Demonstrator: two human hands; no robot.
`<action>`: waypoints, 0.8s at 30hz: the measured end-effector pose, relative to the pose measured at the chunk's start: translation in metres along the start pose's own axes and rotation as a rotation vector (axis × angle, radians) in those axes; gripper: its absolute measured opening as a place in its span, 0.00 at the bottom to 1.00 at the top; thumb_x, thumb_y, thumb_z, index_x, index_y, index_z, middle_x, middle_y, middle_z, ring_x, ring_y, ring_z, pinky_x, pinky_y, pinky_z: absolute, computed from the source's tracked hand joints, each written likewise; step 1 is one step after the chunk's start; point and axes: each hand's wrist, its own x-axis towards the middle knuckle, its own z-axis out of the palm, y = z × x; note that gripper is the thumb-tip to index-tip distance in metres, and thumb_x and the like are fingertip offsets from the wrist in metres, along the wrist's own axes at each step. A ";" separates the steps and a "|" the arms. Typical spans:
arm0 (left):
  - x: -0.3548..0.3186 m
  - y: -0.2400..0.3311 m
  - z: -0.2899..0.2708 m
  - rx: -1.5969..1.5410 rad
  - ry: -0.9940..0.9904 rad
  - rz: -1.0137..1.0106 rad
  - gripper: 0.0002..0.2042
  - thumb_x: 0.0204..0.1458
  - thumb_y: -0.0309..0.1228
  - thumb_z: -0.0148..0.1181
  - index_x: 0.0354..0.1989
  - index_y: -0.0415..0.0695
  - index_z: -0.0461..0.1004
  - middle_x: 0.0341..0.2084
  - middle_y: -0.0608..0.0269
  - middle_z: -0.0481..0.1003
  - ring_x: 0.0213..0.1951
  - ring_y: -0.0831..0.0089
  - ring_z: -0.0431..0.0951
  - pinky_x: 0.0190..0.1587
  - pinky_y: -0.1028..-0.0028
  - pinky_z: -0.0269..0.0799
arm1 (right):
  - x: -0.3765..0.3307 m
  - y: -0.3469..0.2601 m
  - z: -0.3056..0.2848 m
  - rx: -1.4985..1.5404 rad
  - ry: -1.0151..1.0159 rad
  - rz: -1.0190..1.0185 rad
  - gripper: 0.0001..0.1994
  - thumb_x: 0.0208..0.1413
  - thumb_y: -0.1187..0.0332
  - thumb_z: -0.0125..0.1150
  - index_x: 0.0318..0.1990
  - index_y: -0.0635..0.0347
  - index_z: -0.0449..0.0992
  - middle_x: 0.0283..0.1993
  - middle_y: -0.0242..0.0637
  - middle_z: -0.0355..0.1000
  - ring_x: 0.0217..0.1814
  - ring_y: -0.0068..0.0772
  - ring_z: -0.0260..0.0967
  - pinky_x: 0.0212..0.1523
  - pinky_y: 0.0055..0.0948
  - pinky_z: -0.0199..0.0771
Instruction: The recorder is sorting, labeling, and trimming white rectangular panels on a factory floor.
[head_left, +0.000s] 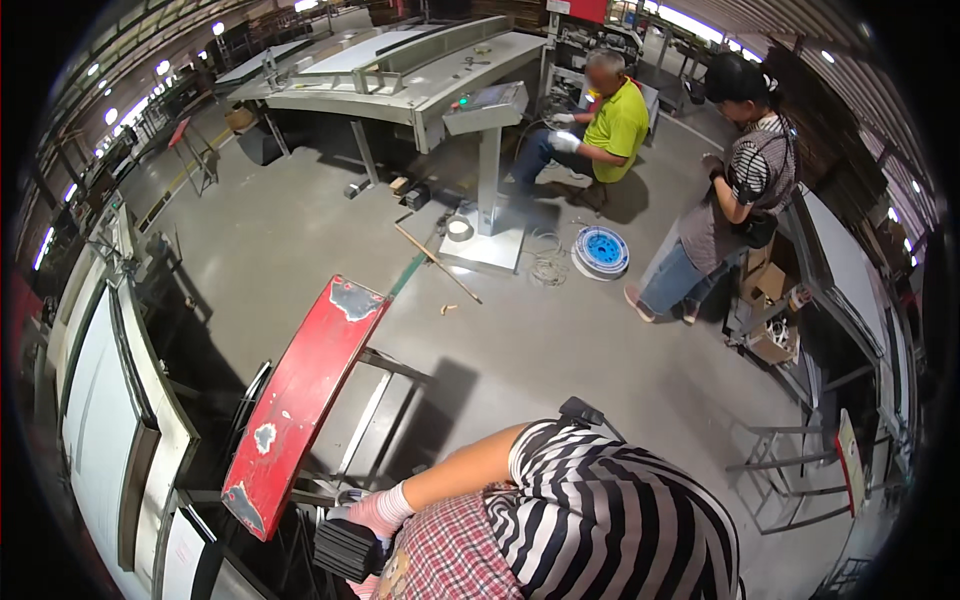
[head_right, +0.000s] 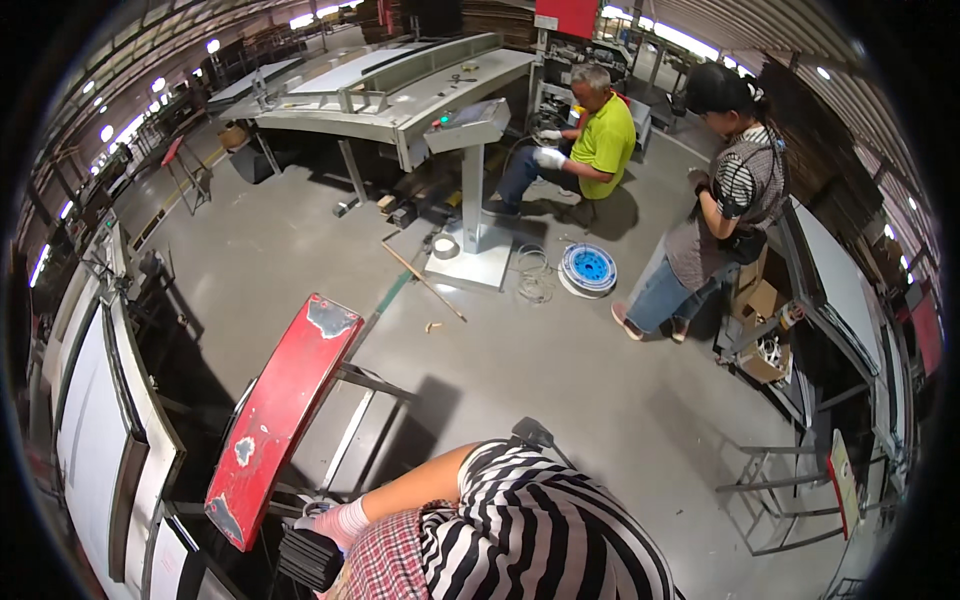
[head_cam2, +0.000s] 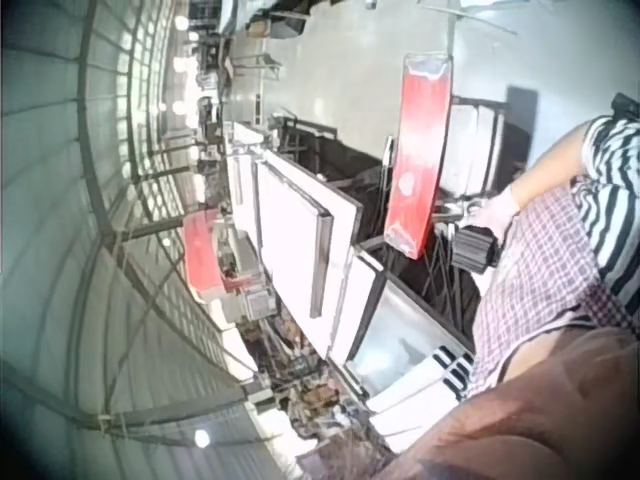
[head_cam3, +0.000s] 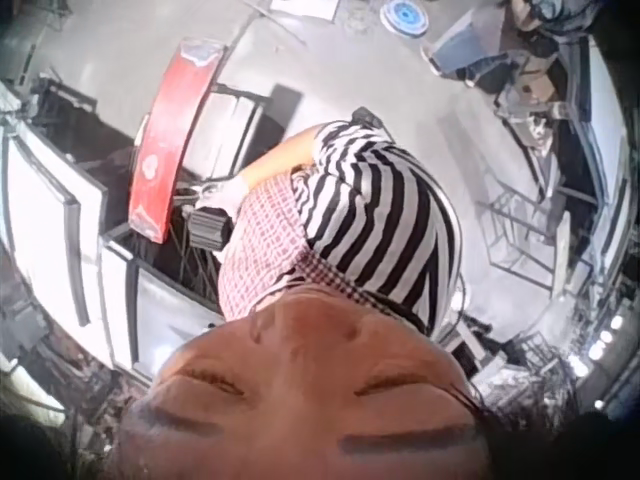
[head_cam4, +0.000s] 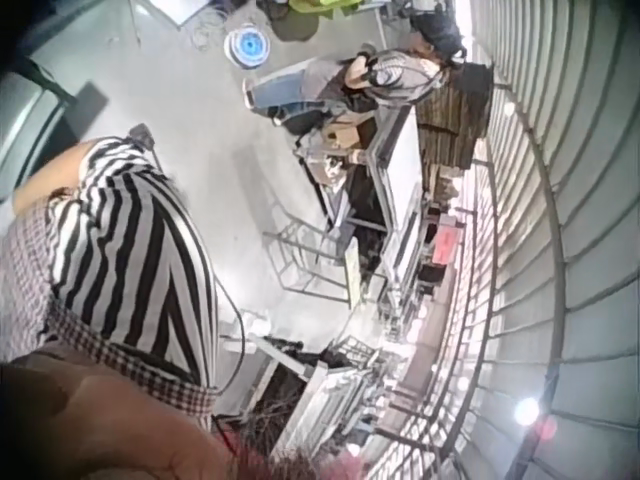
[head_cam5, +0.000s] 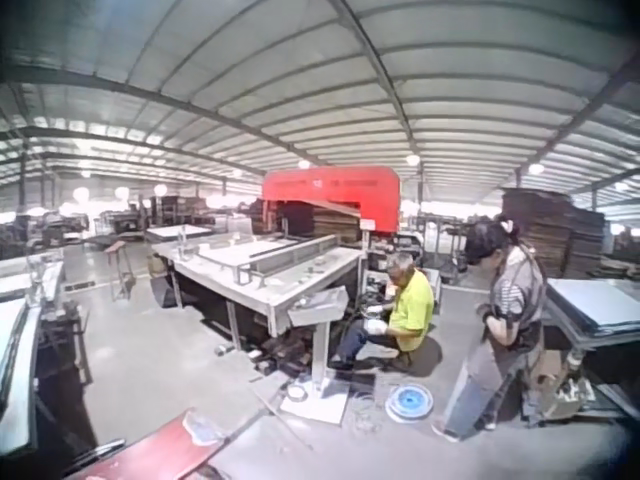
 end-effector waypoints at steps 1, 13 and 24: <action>0.001 -0.002 0.001 -0.001 -0.004 -0.010 0.57 0.30 0.29 0.79 0.71 0.38 0.47 0.66 0.46 0.58 0.67 0.58 0.58 0.68 0.62 0.57 | -0.001 -0.004 0.010 -0.364 0.006 -0.270 0.19 0.55 0.45 0.49 0.45 0.44 0.74 0.47 0.31 0.72 0.53 0.36 0.65 0.52 0.47 0.59; 0.023 -0.002 0.020 0.007 -0.095 -0.030 0.57 0.28 0.32 0.80 0.70 0.36 0.48 0.64 0.45 0.60 0.66 0.57 0.60 0.67 0.62 0.58 | -0.030 -0.022 0.002 -0.676 -0.100 -0.473 0.27 0.52 0.36 0.53 0.57 0.33 0.71 0.61 0.23 0.69 0.68 0.35 0.56 0.63 0.50 0.54; 0.037 -0.005 0.029 0.005 -0.129 -0.052 0.58 0.26 0.34 0.81 0.69 0.34 0.50 0.62 0.45 0.62 0.64 0.56 0.62 0.66 0.62 0.60 | -0.073 -0.080 0.062 -1.388 0.522 -0.202 0.59 0.15 0.49 0.85 0.63 0.58 0.59 0.61 0.50 0.66 0.63 0.51 0.65 0.63 0.38 0.65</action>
